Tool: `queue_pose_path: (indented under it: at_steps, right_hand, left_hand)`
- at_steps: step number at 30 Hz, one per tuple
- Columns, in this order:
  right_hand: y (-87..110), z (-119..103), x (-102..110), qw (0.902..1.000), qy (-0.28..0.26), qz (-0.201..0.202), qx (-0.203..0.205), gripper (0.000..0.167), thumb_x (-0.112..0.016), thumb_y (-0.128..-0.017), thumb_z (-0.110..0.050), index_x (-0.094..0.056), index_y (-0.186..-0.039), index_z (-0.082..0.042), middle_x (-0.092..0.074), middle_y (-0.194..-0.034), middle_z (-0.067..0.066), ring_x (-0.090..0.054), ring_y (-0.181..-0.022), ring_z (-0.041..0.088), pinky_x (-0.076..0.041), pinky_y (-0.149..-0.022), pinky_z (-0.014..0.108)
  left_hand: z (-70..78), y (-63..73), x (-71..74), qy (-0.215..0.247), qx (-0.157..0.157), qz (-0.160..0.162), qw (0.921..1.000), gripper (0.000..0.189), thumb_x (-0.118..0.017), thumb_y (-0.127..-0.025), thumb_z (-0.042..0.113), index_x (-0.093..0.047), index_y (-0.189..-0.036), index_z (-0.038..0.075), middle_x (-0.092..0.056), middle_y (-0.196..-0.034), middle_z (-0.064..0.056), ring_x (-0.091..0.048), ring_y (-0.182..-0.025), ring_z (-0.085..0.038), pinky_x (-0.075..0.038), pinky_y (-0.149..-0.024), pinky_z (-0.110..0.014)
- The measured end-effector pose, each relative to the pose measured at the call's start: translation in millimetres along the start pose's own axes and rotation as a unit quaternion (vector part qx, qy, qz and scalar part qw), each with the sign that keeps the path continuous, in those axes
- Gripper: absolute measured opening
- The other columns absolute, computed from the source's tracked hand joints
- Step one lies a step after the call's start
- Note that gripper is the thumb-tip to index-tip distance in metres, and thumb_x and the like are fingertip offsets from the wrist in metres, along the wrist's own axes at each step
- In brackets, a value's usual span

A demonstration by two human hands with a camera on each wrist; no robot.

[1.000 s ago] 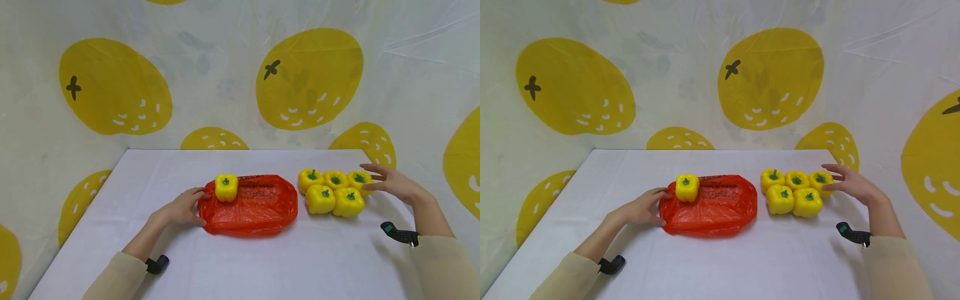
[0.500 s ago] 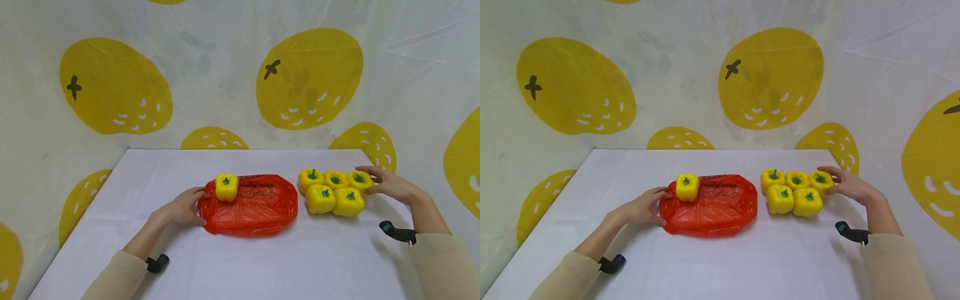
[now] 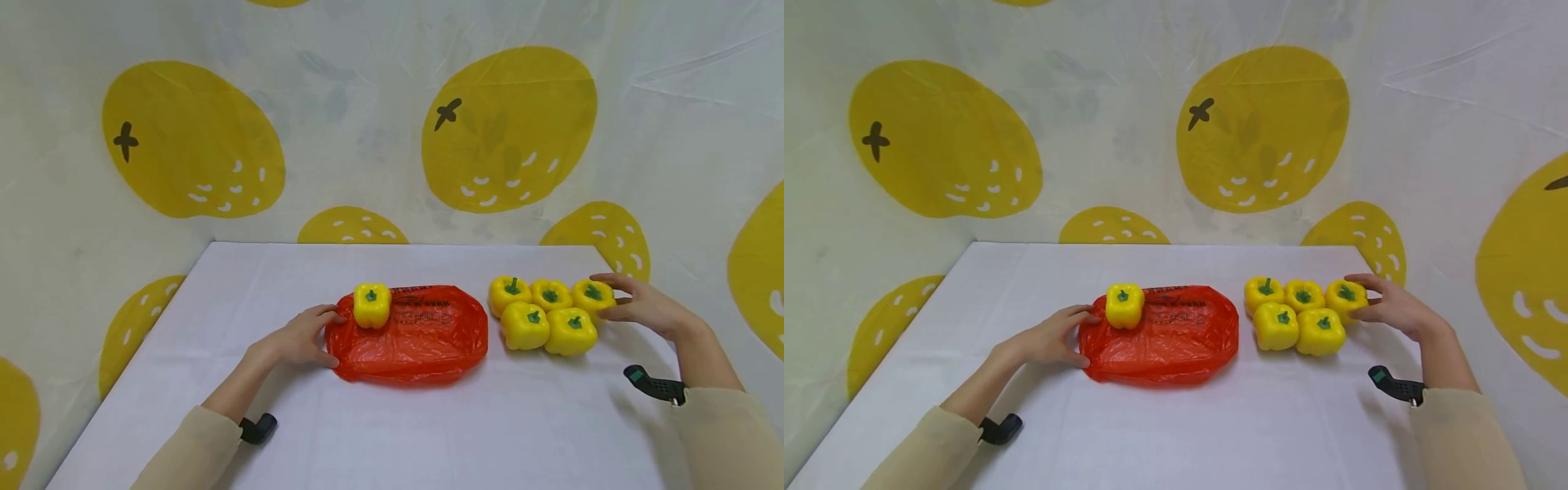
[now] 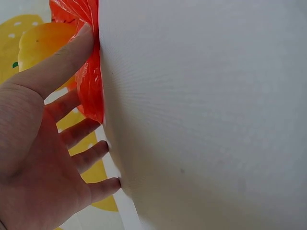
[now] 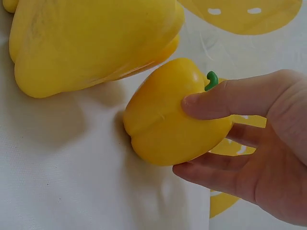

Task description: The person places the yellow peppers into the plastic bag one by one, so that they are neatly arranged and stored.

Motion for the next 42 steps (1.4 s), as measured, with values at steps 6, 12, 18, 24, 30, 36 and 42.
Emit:
queue_pose_path:
  at_steps: [6, 12, 18, 24, 30, 36, 42]
  right_hand:
    - [1.9, 5.8, 3.3, 0.9998, -0.005, 0.019, -0.009, 0.08, -0.071, -0.097, -0.019, -0.024, -0.158, 0.001, -0.017, -0.155, 0.042, -0.038, -0.129, 0.06, -0.051, -0.097, 0.06]
    - [4.6, 2.5, 10.0, 0.9991, 0.001, 0.033, -0.028, 0.084, -0.07, -0.099, -0.025, -0.02, -0.159, 0.003, -0.017, -0.151, 0.046, -0.041, -0.126, 0.057, -0.048, -0.099, 0.064]
    - [8.0, -7.0, 17.3, 0.9976, 0.009, 0.054, -0.041, 0.09, -0.071, -0.099, -0.032, -0.016, -0.16, 0.005, -0.017, -0.15, 0.048, -0.049, -0.121, 0.054, -0.059, -0.084, 0.032]
    - [11.1, -21.2, 22.6, 0.9966, -0.002, 0.069, -0.044, 0.093, -0.071, -0.098, -0.036, -0.015, -0.161, 0.003, -0.016, -0.152, 0.047, -0.057, -0.114, 0.048, -0.054, -0.074, 0.016]
    - [15.2, -37.6, 23.1, 0.9958, -0.008, 0.083, -0.038, 0.096, -0.072, -0.096, -0.045, -0.017, -0.161, 0.0, -0.03, -0.149, 0.04, -0.053, -0.119, 0.049, -0.056, -0.091, 0.044]
    - [18.7, -57.9, 25.1, 0.9955, -0.016, 0.089, -0.03, 0.098, -0.072, -0.096, -0.044, -0.013, -0.163, -0.004, -0.017, -0.157, 0.041, -0.035, -0.131, 0.062, -0.034, -0.101, 0.078]
    - [18.2, -79.8, 24.3, 0.9945, -0.01, 0.103, -0.013, 0.095, -0.074, -0.096, -0.04, -0.016, -0.164, -0.007, -0.017, -0.16, 0.038, -0.034, -0.134, 0.063, -0.034, -0.1, 0.078]
  left_hand:
    - [-0.5, -0.3, -1.1, 0.005, 0.006, -0.001, 1.0, 0.073, -0.091, -0.077, 0.03, -0.059, -0.14, 0.014, -0.039, -0.157, -0.018, -0.032, -0.145, -0.041, -0.037, -0.111, -0.064]
    - [1.2, -0.1, -0.1, 0.0, 0.007, 0.001, 1.0, 0.073, -0.091, -0.077, 0.031, -0.059, -0.14, 0.014, -0.039, -0.157, -0.017, -0.032, -0.146, -0.041, -0.04, -0.109, -0.063]
    - [2.8, -0.6, 0.8, 0.002, 0.009, -0.001, 1.0, 0.074, -0.091, -0.076, 0.031, -0.058, -0.14, 0.014, -0.039, -0.157, -0.018, -0.033, -0.145, -0.041, -0.041, -0.108, -0.063]
    - [2.6, -0.9, 1.2, 0.003, 0.007, 0.0, 1.0, 0.073, -0.092, -0.076, 0.031, -0.059, -0.139, 0.013, -0.04, -0.157, -0.018, -0.033, -0.145, -0.042, -0.04, -0.109, -0.064]
    - [1.6, -0.7, 1.6, 0.004, 0.005, -0.003, 1.0, 0.073, -0.091, -0.076, 0.03, -0.059, -0.14, 0.013, -0.039, -0.157, -0.018, -0.033, -0.145, -0.042, -0.04, -0.109, -0.064]
    - [2.2, 0.2, 1.5, 0.0, 0.003, -0.002, 1.0, 0.073, -0.09, -0.077, 0.03, -0.058, -0.141, 0.013, -0.038, -0.158, -0.018, -0.032, -0.146, -0.041, -0.037, -0.111, -0.064]
    - [3.5, 0.9, 2.5, 0.006, 0.009, -0.002, 0.9999, 0.072, -0.09, -0.078, 0.029, -0.058, -0.14, 0.013, -0.037, -0.159, -0.017, -0.031, -0.146, -0.041, -0.037, -0.111, -0.065]
Point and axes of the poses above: each hand's wrist, its own y-axis away from the middle knuckle, its own x-axis out of the back of the hand, z = x × y, the point moved 1 cm from there along -y, towards the middle knuckle
